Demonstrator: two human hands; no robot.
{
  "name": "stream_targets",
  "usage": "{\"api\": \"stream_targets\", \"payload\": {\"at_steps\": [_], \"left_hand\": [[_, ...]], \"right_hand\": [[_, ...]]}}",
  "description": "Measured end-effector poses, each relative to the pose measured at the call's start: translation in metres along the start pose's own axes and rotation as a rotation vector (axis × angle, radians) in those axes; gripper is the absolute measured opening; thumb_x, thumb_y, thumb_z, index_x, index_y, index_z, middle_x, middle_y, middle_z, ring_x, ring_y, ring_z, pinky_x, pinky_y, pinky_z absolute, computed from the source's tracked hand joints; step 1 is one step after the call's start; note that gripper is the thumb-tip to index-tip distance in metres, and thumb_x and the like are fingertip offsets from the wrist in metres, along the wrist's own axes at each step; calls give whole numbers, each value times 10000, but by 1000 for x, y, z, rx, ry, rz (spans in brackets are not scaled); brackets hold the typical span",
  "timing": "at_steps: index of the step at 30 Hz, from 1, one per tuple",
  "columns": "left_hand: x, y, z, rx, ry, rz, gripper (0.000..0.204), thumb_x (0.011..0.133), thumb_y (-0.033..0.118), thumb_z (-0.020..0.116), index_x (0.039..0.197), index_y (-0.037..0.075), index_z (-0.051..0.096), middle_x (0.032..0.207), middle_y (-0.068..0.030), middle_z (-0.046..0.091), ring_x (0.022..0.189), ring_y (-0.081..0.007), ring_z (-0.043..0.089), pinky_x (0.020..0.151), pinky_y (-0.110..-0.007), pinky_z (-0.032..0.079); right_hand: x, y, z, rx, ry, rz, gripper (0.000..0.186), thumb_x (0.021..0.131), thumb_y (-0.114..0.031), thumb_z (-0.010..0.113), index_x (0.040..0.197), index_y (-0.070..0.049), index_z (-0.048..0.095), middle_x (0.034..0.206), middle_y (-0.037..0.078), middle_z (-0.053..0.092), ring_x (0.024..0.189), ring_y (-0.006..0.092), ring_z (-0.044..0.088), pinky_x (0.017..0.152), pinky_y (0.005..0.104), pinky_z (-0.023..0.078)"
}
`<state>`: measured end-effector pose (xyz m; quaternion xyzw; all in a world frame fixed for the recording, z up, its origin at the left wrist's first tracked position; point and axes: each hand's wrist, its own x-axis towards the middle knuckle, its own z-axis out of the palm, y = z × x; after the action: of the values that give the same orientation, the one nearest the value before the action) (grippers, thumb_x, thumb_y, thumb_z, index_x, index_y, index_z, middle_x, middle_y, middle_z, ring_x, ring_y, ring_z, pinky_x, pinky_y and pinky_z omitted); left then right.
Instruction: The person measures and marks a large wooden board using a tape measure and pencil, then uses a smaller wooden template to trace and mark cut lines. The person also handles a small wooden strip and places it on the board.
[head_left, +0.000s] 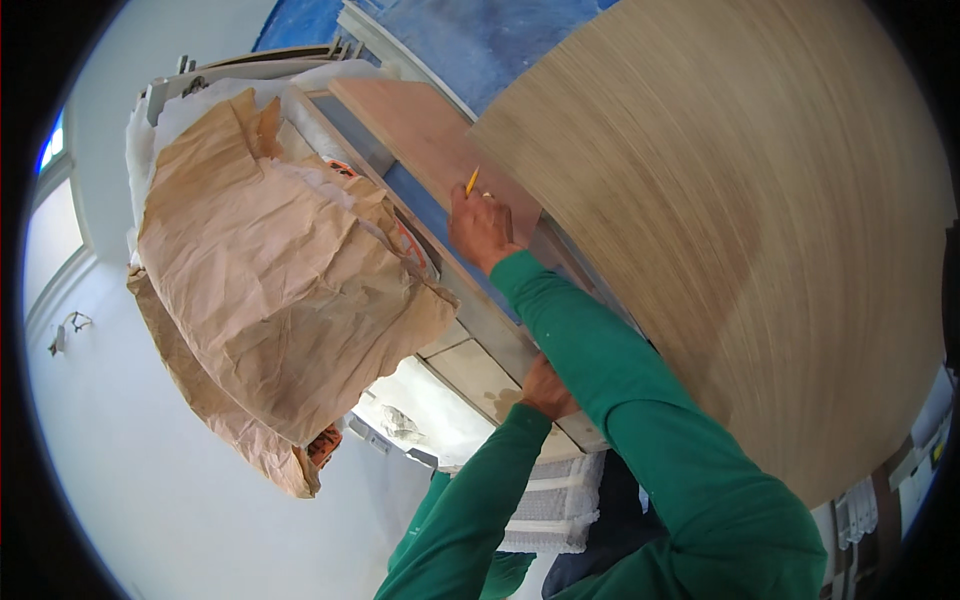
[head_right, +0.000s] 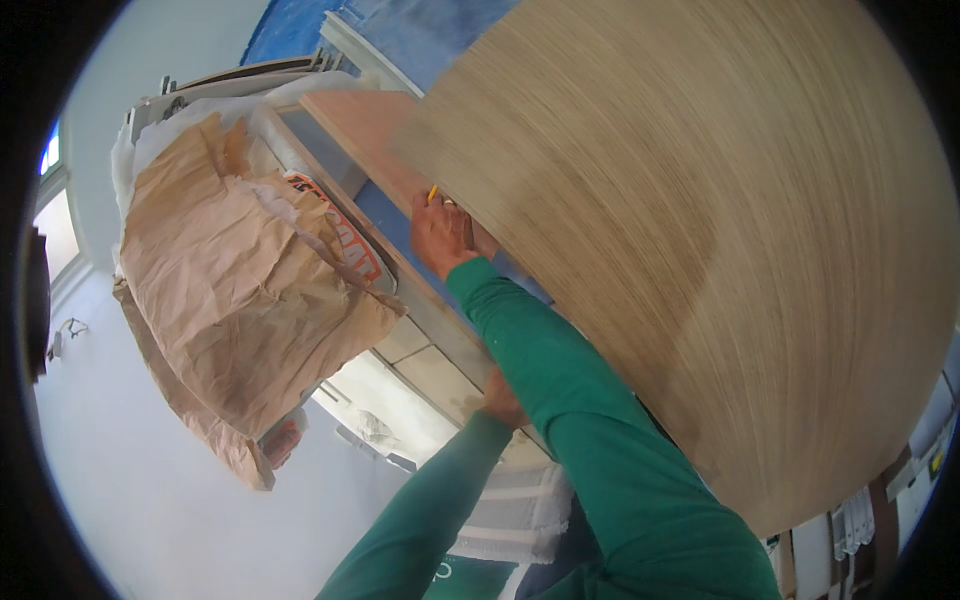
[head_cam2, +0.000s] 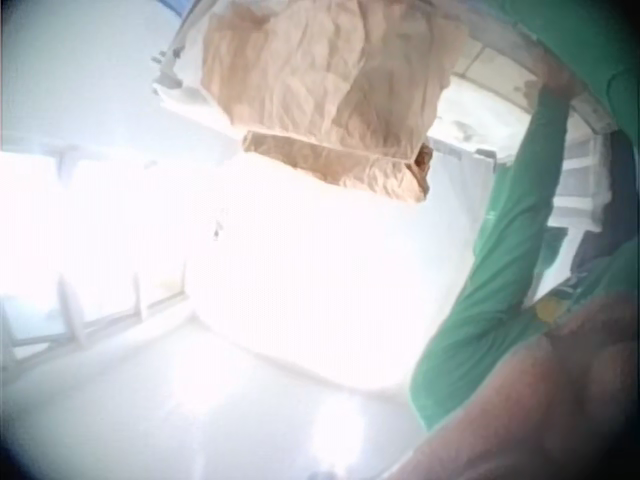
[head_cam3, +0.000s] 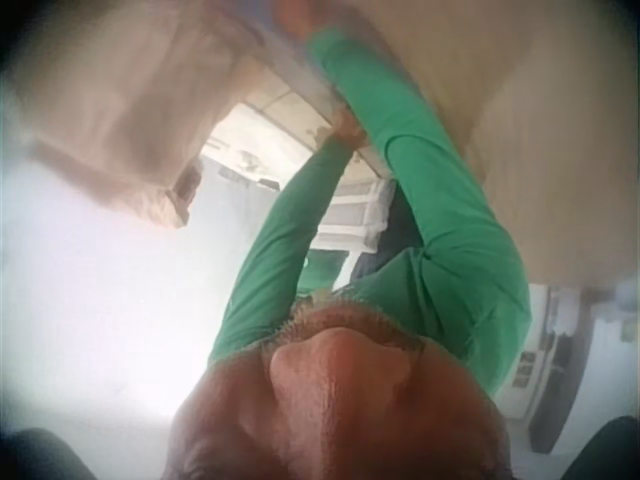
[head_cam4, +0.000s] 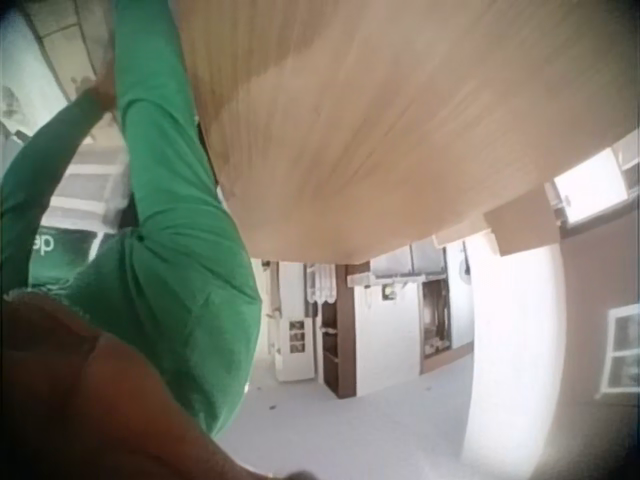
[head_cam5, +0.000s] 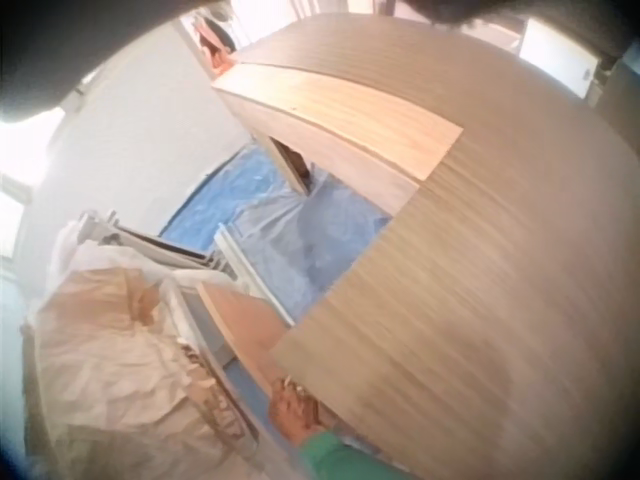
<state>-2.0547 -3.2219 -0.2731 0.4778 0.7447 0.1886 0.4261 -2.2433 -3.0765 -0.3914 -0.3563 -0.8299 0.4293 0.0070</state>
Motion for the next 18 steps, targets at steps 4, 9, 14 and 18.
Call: {"api": "stream_targets", "payload": {"at_steps": [4,9,14,18], "left_hand": [[-2,1,3,-18,62,47,684,1005,532,598,1569,146,574,1625,-114,557,1539,-346,460,1306,-552,301],[4,-1,3,49,-28,65,647,997,493,607,1545,151,597,1602,-118,579,1522,-344,481,1288,-571,312],[-4,-1,5,344,-130,74,668,1007,501,629,1566,140,566,1629,-107,546,1543,-337,448,1301,-536,293],[4,2,0,388,-113,101,735,988,542,633,1606,161,520,1651,-98,523,1573,-329,411,1317,-557,248]], "right_hand": [[-7,-4,1,20,12,-22,309,887,-178,779,1100,-32,609,972,233,750,936,450,753,810,558,612],[-5,4,-6,53,47,-31,347,876,-189,781,1127,-32,600,984,246,752,969,459,747,828,570,602],[-28,-1,-29,94,-169,12,386,880,-172,772,1181,-4,600,1037,266,744,982,469,745,851,553,601],[-50,19,-21,27,-49,-2,357,861,-169,801,1115,-20,599,931,258,754,898,472,758,796,564,603]]}}
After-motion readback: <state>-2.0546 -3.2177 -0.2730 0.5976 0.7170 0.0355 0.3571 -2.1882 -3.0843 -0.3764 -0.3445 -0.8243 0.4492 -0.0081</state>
